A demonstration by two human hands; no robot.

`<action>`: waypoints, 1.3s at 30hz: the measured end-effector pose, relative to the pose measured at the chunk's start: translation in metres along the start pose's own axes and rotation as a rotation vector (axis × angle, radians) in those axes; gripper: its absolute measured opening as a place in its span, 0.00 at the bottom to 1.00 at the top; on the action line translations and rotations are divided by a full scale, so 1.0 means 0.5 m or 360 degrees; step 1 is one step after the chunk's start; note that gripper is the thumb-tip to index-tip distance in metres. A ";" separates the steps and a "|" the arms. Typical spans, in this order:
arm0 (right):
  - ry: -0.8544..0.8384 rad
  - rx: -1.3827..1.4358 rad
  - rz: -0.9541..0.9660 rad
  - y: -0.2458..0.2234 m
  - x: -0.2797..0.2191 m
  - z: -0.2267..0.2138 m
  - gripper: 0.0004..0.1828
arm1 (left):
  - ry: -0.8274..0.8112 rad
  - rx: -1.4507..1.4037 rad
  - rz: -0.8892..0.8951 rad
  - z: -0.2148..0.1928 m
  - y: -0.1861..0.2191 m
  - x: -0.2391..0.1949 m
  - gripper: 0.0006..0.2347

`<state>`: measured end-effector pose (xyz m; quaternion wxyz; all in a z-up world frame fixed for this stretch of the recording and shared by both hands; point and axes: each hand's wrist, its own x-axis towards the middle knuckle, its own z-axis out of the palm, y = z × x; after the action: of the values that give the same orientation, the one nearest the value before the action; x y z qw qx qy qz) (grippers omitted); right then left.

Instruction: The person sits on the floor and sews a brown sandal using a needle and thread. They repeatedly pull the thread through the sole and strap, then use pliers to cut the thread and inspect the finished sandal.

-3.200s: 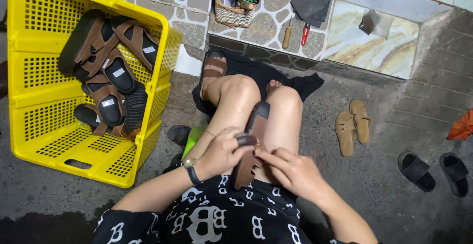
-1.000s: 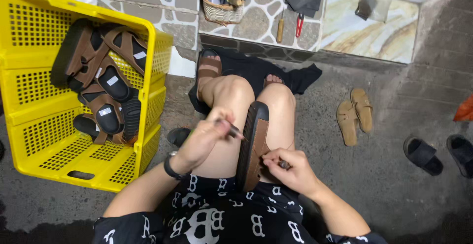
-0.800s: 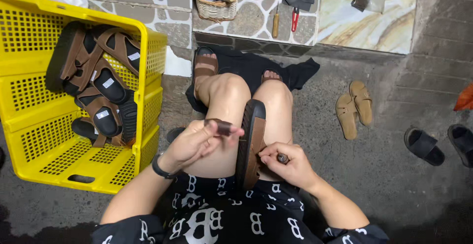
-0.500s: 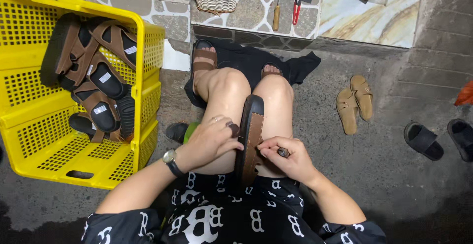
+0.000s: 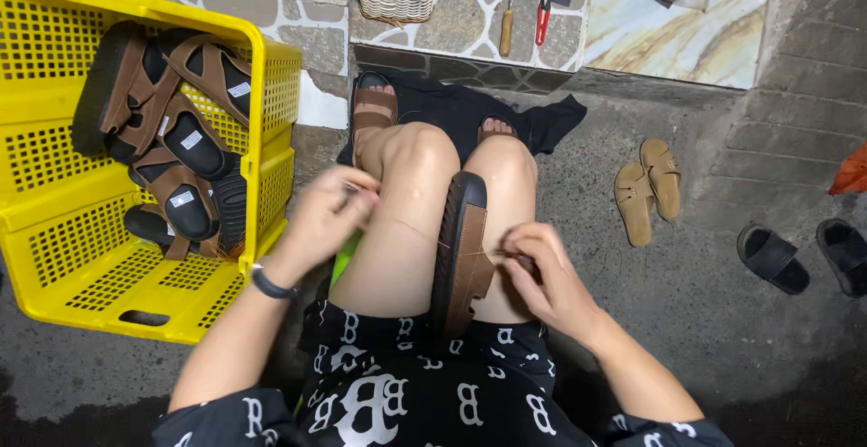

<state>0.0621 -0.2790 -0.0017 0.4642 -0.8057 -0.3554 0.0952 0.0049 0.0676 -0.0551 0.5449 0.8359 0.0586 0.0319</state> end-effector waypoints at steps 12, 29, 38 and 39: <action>-0.0225 -0.0945 -0.0350 -0.004 -0.003 0.010 0.16 | -0.0382 -0.0103 0.0509 0.118 0.140 -0.039 0.30; -0.0421 -0.1613 -0.0303 -0.035 -0.015 0.007 0.26 | -0.0299 -0.0095 0.0737 0.147 0.077 -0.003 0.28; -0.0246 -0.1153 -0.0333 0.045 -0.010 0.067 0.17 | -0.0243 -0.0101 0.0926 0.159 0.056 0.025 0.28; -0.0182 -0.0997 -0.0377 0.046 0.004 0.075 0.13 | -0.0254 -0.0102 0.0929 0.161 0.044 0.028 0.28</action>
<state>0.0565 -0.2592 -0.0408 0.1814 -0.8556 -0.4839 -0.0281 0.0294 -0.0122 -0.0676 0.5418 0.7996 -0.2280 0.1232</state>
